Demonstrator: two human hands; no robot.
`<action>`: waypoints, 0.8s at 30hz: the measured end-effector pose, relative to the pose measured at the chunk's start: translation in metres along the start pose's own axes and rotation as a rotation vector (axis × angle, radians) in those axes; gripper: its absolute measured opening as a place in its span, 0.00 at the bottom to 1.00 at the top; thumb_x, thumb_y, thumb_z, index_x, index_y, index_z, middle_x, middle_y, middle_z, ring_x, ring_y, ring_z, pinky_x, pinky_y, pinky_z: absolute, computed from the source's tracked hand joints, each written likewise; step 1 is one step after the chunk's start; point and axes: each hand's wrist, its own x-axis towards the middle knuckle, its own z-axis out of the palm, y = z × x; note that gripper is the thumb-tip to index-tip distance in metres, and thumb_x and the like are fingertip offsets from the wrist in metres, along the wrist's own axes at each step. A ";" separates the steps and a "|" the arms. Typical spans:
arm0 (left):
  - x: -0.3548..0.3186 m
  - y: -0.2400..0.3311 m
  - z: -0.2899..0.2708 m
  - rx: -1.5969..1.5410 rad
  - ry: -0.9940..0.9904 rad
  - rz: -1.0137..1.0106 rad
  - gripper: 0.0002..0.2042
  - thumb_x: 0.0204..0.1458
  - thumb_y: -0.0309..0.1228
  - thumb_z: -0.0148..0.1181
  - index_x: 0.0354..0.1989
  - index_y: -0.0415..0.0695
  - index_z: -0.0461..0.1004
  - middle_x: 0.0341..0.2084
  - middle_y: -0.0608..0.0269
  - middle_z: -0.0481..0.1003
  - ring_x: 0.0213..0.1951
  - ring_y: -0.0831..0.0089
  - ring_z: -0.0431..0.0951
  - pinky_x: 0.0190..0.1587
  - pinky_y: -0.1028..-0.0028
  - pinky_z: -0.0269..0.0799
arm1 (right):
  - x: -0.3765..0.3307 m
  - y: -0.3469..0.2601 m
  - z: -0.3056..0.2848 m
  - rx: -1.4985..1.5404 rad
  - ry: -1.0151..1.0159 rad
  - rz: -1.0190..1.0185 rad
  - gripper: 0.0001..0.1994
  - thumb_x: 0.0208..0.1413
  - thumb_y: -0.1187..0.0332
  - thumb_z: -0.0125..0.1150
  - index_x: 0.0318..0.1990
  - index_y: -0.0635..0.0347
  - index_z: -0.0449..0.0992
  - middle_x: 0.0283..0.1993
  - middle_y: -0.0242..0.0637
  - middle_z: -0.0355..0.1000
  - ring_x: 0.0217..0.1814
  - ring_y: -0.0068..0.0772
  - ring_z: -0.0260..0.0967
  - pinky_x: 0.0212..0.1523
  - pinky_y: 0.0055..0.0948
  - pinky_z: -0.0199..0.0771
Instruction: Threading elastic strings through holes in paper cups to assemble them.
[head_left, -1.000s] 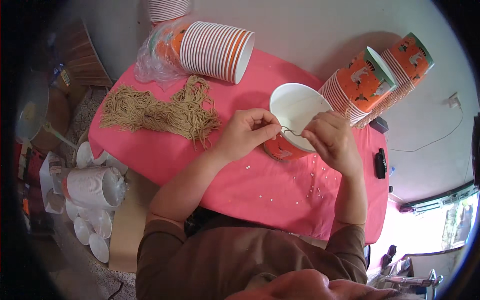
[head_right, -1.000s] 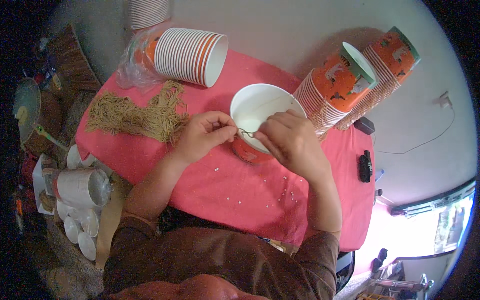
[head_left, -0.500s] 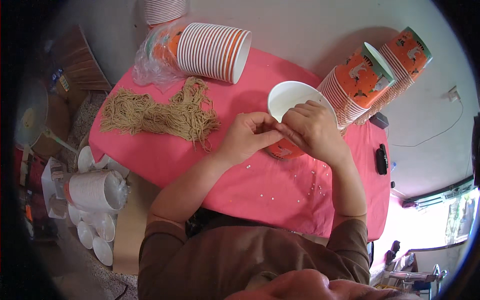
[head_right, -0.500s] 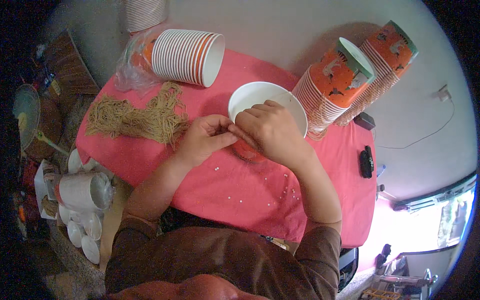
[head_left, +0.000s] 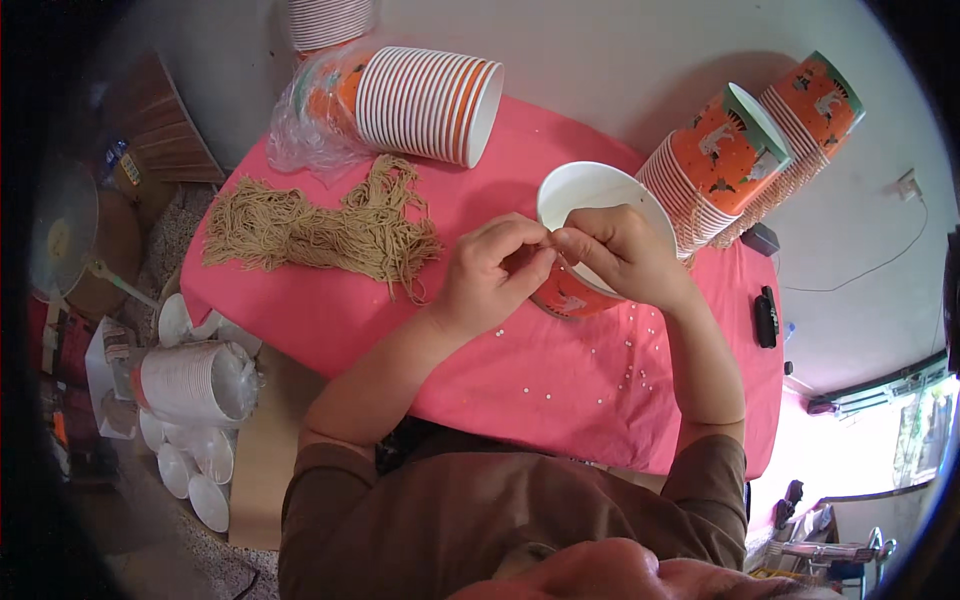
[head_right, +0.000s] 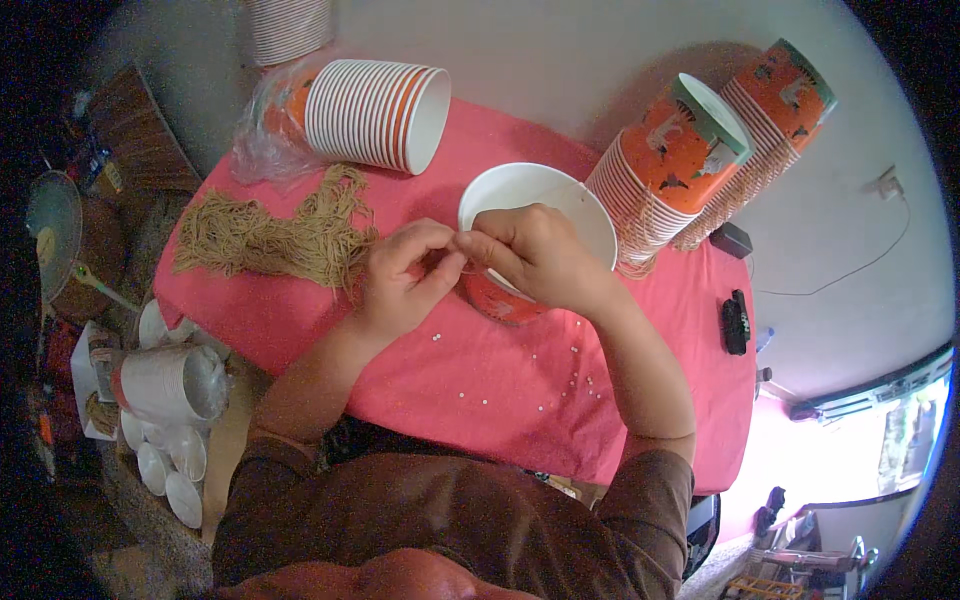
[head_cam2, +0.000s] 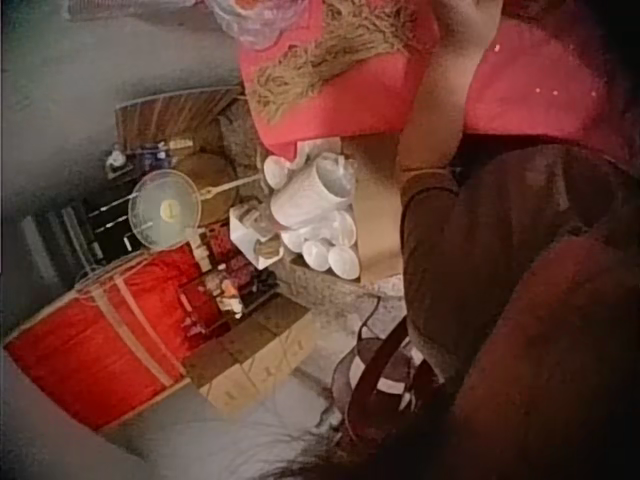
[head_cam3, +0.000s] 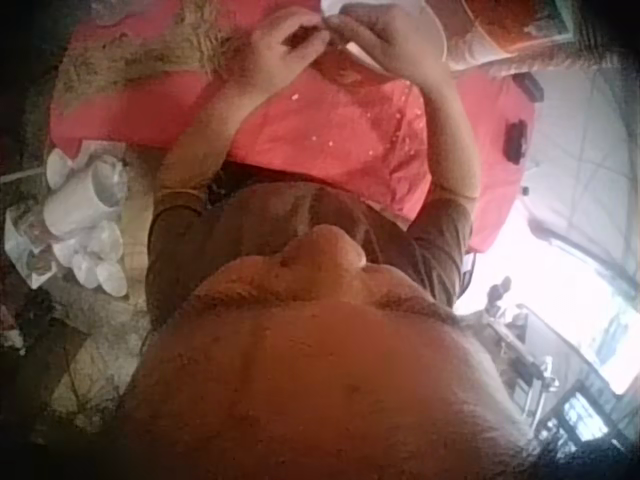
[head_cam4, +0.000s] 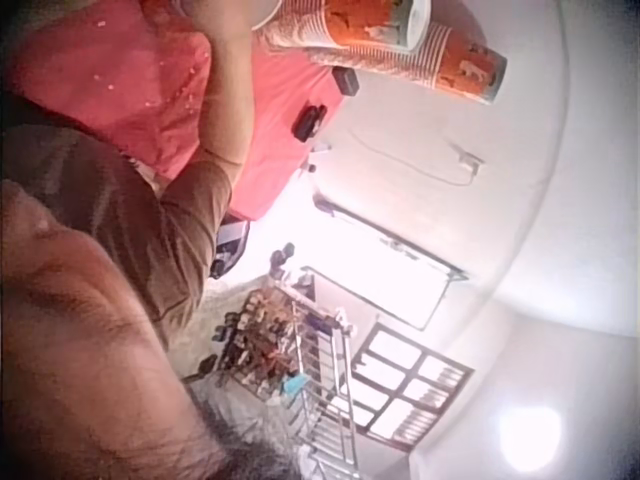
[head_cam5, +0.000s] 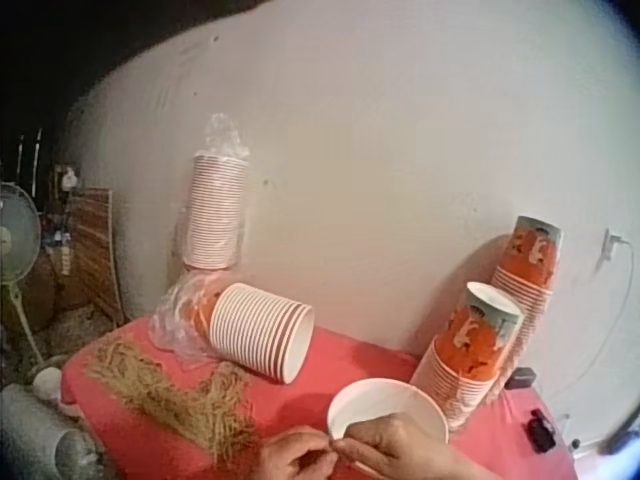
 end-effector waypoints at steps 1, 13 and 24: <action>-0.002 0.000 0.000 0.002 0.001 0.000 0.05 0.50 0.19 0.60 0.34 0.37 0.72 0.27 0.62 0.75 0.27 0.77 0.75 0.29 0.77 0.70 | -0.001 0.000 -0.002 0.001 0.002 0.016 0.14 0.61 0.63 0.55 0.27 0.64 0.73 0.19 0.40 0.66 0.22 0.35 0.62 0.25 0.33 0.62; -0.002 -0.001 -0.011 -0.705 -0.169 -0.770 0.05 0.56 0.27 0.58 0.37 0.39 0.74 0.27 0.70 0.76 0.24 0.89 0.68 0.23 0.86 0.58 | -0.006 -0.005 0.006 -0.158 0.297 -0.304 0.09 0.44 0.77 0.65 0.35 0.63 0.76 0.30 0.40 0.71 0.30 0.41 0.71 0.30 0.34 0.70; -0.004 0.001 -0.002 -0.091 -0.060 -0.149 0.05 0.50 0.19 0.61 0.34 0.39 0.74 0.27 0.66 0.75 0.28 0.80 0.74 0.28 0.78 0.70 | -0.010 0.002 0.009 0.198 0.113 0.120 0.04 0.55 0.73 0.60 0.34 0.64 0.74 0.27 0.30 0.71 0.28 0.19 0.65 0.29 0.23 0.65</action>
